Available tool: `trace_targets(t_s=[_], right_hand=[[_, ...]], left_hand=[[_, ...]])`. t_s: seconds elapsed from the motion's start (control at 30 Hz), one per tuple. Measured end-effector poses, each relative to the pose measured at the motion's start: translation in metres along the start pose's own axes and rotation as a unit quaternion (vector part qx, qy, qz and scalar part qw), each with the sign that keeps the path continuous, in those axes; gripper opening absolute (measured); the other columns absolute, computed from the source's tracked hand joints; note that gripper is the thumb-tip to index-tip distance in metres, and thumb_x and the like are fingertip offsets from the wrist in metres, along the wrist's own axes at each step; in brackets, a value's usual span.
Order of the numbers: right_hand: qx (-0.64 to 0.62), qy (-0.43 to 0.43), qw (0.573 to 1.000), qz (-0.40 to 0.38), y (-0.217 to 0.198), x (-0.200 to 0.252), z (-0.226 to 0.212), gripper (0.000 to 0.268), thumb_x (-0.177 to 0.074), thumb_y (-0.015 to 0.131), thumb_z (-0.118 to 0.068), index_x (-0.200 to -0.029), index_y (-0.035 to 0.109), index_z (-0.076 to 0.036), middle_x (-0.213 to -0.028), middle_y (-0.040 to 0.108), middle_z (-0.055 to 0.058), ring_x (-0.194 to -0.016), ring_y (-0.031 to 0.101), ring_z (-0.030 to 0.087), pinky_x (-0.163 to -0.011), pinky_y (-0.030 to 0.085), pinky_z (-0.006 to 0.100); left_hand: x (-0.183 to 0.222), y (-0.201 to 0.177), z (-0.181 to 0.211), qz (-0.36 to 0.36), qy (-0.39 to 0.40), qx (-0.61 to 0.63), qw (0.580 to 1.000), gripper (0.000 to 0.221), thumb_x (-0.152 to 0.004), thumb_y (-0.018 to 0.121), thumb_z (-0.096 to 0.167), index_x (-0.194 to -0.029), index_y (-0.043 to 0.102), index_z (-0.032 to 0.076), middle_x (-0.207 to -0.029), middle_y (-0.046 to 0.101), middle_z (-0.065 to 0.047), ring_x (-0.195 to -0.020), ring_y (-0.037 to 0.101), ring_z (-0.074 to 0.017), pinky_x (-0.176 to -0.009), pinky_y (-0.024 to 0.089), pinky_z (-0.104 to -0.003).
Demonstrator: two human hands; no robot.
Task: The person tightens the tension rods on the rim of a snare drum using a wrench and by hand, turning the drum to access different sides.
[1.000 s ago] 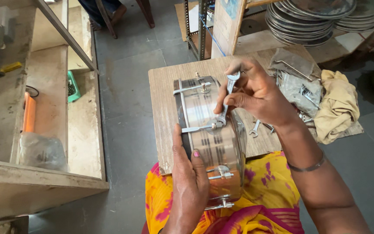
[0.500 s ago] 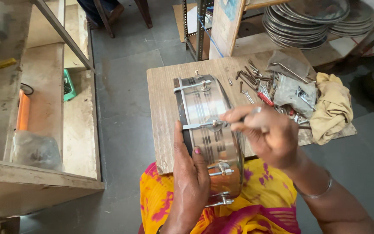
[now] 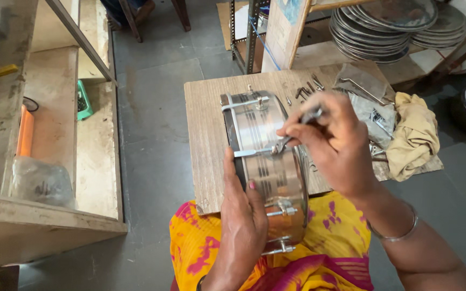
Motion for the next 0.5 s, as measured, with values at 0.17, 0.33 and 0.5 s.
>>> trace_targets(t_s=[0.17,0.33,0.5], right_hand=[[-0.086,0.178,0.979,-0.046,-0.008,-0.034,0.012,0.036,-0.098,0.064,0.004,-0.129,0.047,-0.004,-0.100,0.068,0.010,-0.091,0.076,0.020,-0.071,0.069,0.031],[-0.103,0.240,0.964,-0.047,-0.008,-0.047,0.021,0.034,-0.100,0.063,0.000,-0.131,0.048,-0.006,-0.092,0.070,0.011,-0.084,0.076,0.019,-0.063,0.065,0.029],[-0.075,0.307,0.947,-0.058,-0.006,-0.064,0.024,0.034,-0.099,0.063,-0.003,-0.131,0.050,-0.007,-0.087,0.070,0.012,-0.078,0.076,0.019,-0.057,0.063,0.028]], left_hand=[[-0.007,0.001,0.005,0.014,0.025,-0.014,0.999,0.062,-0.105,0.045,-0.002,-0.160,0.017,-0.008,-0.141,0.054,-0.036,-0.120,0.065,-0.0452,-0.096,0.053,-0.044],[-0.008,0.002,0.006,0.015,0.016,-0.008,1.000,0.063,-0.106,0.043,-0.001,-0.161,0.014,-0.005,-0.123,0.063,-0.032,-0.098,0.070,-0.0381,-0.084,0.055,-0.042],[-0.009,0.003,-0.001,0.001,-0.065,-0.027,0.998,0.066,-0.103,0.045,0.001,-0.162,0.015,0.000,-0.106,0.068,-0.028,-0.080,0.068,-0.0348,-0.074,0.055,-0.042]])
Point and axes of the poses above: each hand's wrist, its own x-axis away from the middle knuckle, its own y-axis out of the palm, z = x × y, the point moved 1 cm from there along -x, towards the middle knuckle
